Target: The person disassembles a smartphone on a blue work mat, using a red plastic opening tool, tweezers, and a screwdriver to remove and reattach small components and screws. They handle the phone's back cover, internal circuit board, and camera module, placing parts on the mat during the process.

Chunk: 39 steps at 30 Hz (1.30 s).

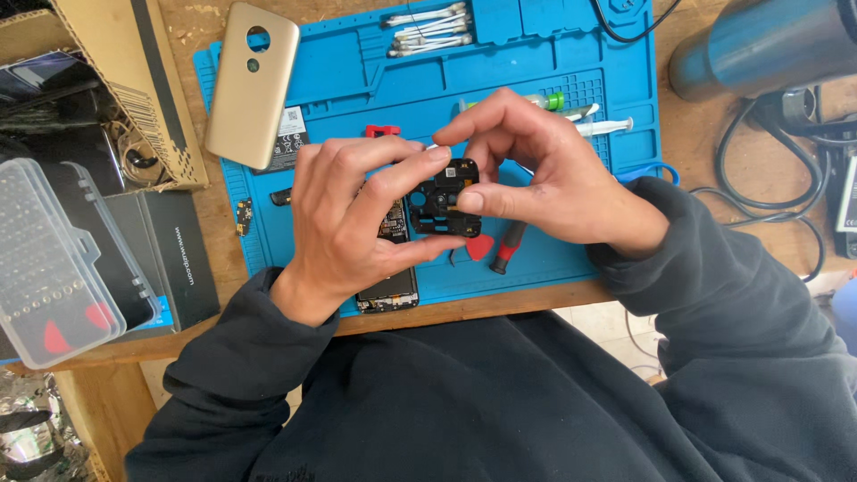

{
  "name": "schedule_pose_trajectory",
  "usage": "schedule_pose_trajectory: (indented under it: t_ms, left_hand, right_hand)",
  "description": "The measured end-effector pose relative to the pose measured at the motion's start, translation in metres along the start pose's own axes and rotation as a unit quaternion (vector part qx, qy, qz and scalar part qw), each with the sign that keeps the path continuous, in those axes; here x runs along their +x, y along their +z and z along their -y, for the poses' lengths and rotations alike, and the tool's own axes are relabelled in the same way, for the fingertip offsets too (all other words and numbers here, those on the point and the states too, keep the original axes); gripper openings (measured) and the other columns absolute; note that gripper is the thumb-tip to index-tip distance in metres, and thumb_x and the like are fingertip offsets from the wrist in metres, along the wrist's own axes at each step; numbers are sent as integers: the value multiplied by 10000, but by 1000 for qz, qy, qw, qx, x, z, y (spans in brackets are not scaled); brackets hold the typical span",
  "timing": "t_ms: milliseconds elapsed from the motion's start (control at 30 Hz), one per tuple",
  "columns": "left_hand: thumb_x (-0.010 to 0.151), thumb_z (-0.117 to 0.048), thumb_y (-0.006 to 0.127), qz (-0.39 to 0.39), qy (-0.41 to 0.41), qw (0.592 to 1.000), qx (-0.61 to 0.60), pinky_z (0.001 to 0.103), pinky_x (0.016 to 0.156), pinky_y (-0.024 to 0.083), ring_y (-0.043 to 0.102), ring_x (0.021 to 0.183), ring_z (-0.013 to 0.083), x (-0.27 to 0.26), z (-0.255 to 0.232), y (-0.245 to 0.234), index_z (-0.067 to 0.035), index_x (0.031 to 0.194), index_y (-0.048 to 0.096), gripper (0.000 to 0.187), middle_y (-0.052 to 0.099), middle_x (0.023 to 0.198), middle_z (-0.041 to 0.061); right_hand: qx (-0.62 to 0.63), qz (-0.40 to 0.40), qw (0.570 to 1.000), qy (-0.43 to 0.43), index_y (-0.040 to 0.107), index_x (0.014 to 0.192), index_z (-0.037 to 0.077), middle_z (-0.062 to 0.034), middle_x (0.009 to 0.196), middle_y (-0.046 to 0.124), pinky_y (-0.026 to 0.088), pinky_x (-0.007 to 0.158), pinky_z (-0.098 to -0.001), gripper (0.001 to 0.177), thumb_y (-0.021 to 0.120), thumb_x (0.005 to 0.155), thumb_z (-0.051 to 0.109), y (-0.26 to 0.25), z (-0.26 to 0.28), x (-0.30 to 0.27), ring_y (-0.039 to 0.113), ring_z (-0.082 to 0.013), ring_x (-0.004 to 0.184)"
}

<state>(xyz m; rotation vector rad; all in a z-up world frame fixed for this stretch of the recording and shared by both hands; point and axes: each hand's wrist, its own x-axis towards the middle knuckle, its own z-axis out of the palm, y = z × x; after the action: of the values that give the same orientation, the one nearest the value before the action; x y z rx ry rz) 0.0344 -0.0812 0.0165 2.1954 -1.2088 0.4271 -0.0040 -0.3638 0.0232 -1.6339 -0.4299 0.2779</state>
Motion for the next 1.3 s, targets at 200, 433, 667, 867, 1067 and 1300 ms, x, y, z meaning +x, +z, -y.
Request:
schedule_pose_trajectory:
  t_ms: [200, 433, 667, 867, 1067, 1300]
  left_hand:
    - [1006, -729, 793, 19, -139, 976, -169, 561, 1262, 500, 716, 1457, 386, -6, 0, -13, -138, 1624, 608, 875, 700, 1587, 128]
    - [1080, -696, 546, -19, -356, 498, -790, 576, 1047, 630, 719, 1032, 418, -6, 16, -9, -133, 1898, 253, 1035, 692, 1426, 314]
    - [1139, -672, 568, 85, -300, 478, -821, 533, 1106, 637, 778, 1095, 387, -10, 12, 1, -59, 1890, 230, 1027, 715, 1481, 352]
    - [1068, -697, 777, 152, -291, 491, -807, 600, 1337, 567, 638, 1603, 490, -16, 9, 9, -73, 1860, 230, 1147, 607, 1694, 350]
    - [1087, -772, 793, 163, -272, 549, -774, 684, 1359, 590, 602, 1661, 491, -16, 7, 6, -130, 1831, 250, 1123, 567, 1718, 286]
    - [1114, -777, 749, 178, -242, 623, -722, 562, 1286, 663, 721, 1546, 418, 0, 1, -10, -116, 1776, 313, 1033, 680, 1615, 290]
  right_hand:
    - [47, 17, 999, -23, 378, 1743, 177, -57, 1308, 708, 722, 1058, -392, 710, 677, 1181, 490, 4, 12, -10, 770, -216, 1178]
    - [-220, -48, 970, -91, 562, 1600, 94, -47, 1191, 806, 613, 1039, -465, 564, 821, 1149, 311, 11, 7, -7, 802, -267, 1114]
    - [-366, -80, 913, -164, 544, 1675, 126, 53, 1127, 788, 477, 1057, -502, 899, 939, 1060, 649, 17, -11, -15, 778, -194, 1039]
    - [-395, -109, 894, -181, 559, 1642, 120, 157, 979, 799, 481, 1086, -505, 835, 1028, 1094, 541, 20, -6, -16, 802, -222, 1000]
    - [-398, -75, 902, -150, 579, 1643, 117, 58, 1110, 798, 492, 1160, -587, 819, 976, 1075, 554, 19, -6, -15, 782, -337, 1106]
    - [-383, -71, 905, -167, 627, 1601, 107, 32, 1047, 763, 487, 1145, -558, 791, 825, 1078, 667, 18, -5, -12, 741, -307, 1015]
